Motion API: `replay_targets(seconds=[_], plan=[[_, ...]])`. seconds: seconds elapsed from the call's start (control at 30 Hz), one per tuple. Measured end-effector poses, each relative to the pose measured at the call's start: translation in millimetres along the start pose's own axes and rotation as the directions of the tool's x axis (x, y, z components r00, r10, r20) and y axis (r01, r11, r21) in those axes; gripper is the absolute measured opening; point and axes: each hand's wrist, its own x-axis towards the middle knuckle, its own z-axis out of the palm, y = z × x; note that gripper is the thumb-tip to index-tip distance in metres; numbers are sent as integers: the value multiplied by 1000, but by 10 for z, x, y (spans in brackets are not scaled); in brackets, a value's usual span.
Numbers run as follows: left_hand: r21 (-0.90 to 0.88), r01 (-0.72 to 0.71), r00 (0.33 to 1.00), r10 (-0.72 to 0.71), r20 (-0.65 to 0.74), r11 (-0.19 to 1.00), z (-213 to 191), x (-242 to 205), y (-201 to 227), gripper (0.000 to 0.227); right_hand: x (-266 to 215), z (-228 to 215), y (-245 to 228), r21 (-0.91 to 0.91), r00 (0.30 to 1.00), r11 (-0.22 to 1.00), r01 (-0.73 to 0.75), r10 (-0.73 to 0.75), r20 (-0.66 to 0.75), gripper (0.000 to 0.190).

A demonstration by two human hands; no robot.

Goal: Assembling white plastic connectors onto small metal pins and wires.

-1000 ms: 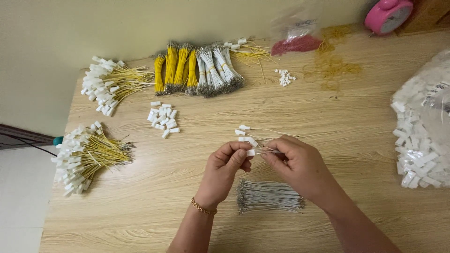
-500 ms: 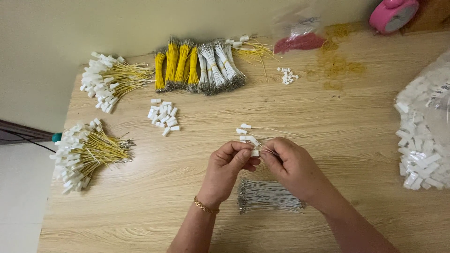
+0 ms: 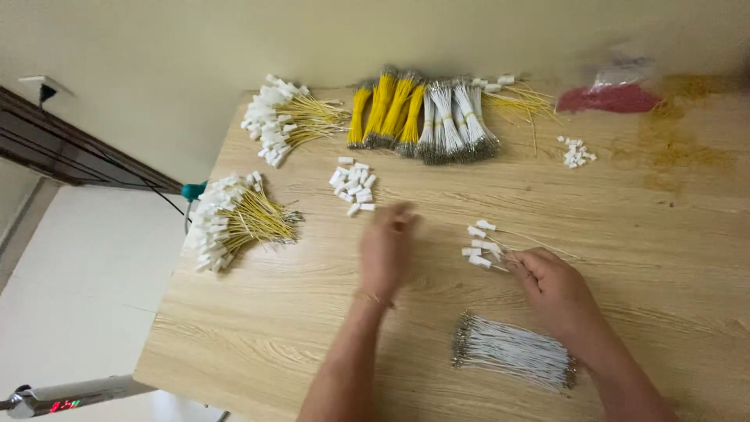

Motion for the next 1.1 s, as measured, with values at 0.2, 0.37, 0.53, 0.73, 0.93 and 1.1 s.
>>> replay_targets(seconds=[0.2, 0.37, 0.53, 0.73, 0.93, 1.1], plan=[[309, 69, 979, -4, -205, 949, -273, 361, -636, 31, -87, -131, -260, -59, 994, 995, 79, -83, -69, 27], [358, 57, 991, -8, -137, 932, -253, 398, -810, 12, -152, -210, -373, 60, 996, 995, -77, 79, -30, 31], [165, -11, 986, 37, -160, 986, -357, 179, -347, 20, -240, -280, -454, 206, 996, 975, -86, 91, -16, 22], [-522, 462, 870, -253, 423, 717, -101, -298, 379, 24, -245, -230, -467, 420, 995, 903, -94, 72, 66, 14], [-673, 551, 781, -19, 624, 493, 104, -572, 787, 16, -309, -268, -449, 394, 999, 919, -34, 41, -10, 13], [-699, 542, 780, 30, 625, 467, 169, -601, 772, 11, -331, -311, -570, 378, 995, 920, -101, 103, 15, 13]])
